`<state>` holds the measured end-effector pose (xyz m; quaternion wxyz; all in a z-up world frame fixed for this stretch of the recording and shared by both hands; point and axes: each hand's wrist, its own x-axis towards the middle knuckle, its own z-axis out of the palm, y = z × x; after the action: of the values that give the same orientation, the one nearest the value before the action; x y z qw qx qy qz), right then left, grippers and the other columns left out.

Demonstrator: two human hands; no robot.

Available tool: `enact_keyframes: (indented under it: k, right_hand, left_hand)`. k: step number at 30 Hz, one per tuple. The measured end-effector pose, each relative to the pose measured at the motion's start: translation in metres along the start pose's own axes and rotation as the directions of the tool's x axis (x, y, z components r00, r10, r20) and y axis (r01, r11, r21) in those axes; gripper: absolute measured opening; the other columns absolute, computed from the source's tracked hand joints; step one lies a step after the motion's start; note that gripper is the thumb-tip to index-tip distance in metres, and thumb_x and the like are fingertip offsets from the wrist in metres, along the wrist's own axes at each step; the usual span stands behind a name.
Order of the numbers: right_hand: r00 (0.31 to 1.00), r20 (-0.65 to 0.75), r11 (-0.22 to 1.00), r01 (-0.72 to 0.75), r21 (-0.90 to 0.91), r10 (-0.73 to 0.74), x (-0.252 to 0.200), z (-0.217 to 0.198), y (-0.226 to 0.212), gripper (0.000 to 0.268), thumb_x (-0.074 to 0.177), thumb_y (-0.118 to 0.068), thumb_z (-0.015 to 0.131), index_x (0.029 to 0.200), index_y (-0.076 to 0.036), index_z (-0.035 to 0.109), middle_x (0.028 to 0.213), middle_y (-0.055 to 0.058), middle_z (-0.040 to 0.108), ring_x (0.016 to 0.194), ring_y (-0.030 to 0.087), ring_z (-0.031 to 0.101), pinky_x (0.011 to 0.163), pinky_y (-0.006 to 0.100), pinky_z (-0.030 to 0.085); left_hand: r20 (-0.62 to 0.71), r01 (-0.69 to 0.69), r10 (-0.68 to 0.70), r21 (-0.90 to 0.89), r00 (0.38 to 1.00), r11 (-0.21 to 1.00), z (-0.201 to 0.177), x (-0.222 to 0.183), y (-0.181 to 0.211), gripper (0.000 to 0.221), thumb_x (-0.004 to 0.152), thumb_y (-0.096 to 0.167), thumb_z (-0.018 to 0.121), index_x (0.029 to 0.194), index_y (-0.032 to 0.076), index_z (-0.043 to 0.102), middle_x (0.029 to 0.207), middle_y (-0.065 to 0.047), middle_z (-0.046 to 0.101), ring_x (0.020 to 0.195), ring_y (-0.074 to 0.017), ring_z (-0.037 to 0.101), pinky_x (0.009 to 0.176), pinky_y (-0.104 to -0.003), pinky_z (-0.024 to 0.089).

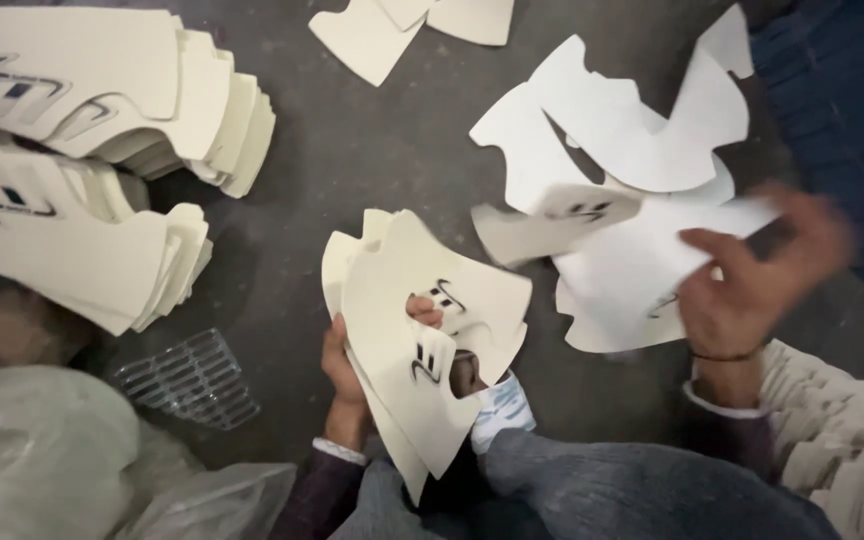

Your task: Sorting and neatly stacking printed white shoe upper components on the floor of a production facility.

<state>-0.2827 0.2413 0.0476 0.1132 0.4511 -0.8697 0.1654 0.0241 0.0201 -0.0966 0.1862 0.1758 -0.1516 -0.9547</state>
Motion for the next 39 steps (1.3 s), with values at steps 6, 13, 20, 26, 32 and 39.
enact_keyframes:
  k: [6, 13, 20, 26, 32, 39]
  right_hand:
    - [0.905, 0.160, 0.694, 0.179, 0.697, -0.394, -0.006, 0.071, -0.073, 0.029, 0.091, -0.021, 0.064, 0.113, -0.005, 0.075, 0.159, 0.007, 0.035, 0.157, 0.035, 0.026, 0.129, 0.054, 0.022]
    - [0.775, 0.440, 0.209, -0.387, 0.898, -0.454, -0.010, 0.087, -0.183, 0.075, 0.101, -0.015, 0.060, 0.158, -0.016, 0.012, 0.168, 0.024, 0.012, 0.156, 0.040, 0.024, 0.121, 0.046, 0.037]
    - [0.852, 0.438, 0.949, 0.191, 0.252, -0.288, -0.032, 0.112, -0.144, 0.105, 0.077, -0.056, 0.084, 0.158, -0.012, 0.035, 0.163, 0.026, 0.021, 0.147, 0.054, 0.016, 0.111, 0.066, 0.009]
    - [0.842, 0.526, 0.777, -0.411, 0.478, 0.121, -0.095, 0.133, -0.091, 0.125, 0.070, -0.040, 0.090, 0.157, 0.006, 0.013, 0.160, 0.028, 0.021, 0.148, 0.042, 0.025, 0.121, 0.050, 0.025]
    - [0.816, -0.008, 0.772, -0.544, 0.328, 0.578, -0.119, 0.117, 0.025, 0.077, 0.092, -0.022, 0.086, 0.148, 0.009, 0.043, 0.139, 0.027, 0.052, 0.129, 0.033, 0.052, 0.115, 0.046, 0.042]
    - [0.988, 0.154, 0.940, -0.080, 0.331, 0.030, -0.022, 0.021, -0.049, 0.030, 0.103, -0.015, 0.062, 0.128, 0.001, 0.056, 0.108, 0.018, 0.069, 0.088, 0.023, 0.068, 0.076, 0.032, 0.053]
  left_hand:
    - [-0.030, 0.086, -0.094, -0.203, 0.995, 0.975, 0.021, 0.009, 0.005, 0.105, 0.089, 0.073, 0.038, 0.149, -0.013, 0.036, 0.141, -0.033, 0.054, 0.126, -0.0451, 0.058, 0.111, -0.049, 0.047]
    - [-0.093, 0.240, -0.224, 0.510, 0.970, 0.826, -0.061, -0.010, -0.047, 0.090, 0.080, 0.038, 0.069, 0.153, -0.001, 0.033, 0.138, -0.022, 0.051, 0.124, -0.0316, 0.054, 0.104, -0.041, 0.046]
    - [-0.206, -0.170, 0.154, -0.064, 0.966, 0.983, -0.045, -0.001, -0.024, 0.090, 0.093, 0.056, 0.057, 0.156, -0.003, 0.034, 0.139, -0.028, 0.056, 0.119, -0.0408, 0.059, 0.101, -0.050, 0.050]
    - [0.186, -0.055, 0.156, -0.456, 0.970, 0.888, -0.021, 0.005, -0.014, 0.109, 0.084, 0.075, 0.058, 0.163, 0.006, 0.028, 0.155, -0.034, 0.044, 0.133, -0.0463, 0.054, 0.111, -0.054, 0.048]
    - [0.020, 0.117, -0.116, -0.075, 0.993, 0.990, -0.106, -0.006, -0.076, 0.098, 0.086, 0.051, 0.066, 0.155, -0.011, 0.034, 0.148, -0.035, 0.048, 0.133, -0.0438, 0.055, 0.113, -0.050, 0.045]
    - [0.085, 0.080, -0.046, -0.448, 0.995, 0.890, -0.082, -0.002, -0.081, 0.081, 0.099, 0.056, 0.054, 0.149, -0.008, 0.047, 0.132, -0.024, 0.058, 0.118, -0.0369, 0.060, 0.108, -0.047, 0.049]
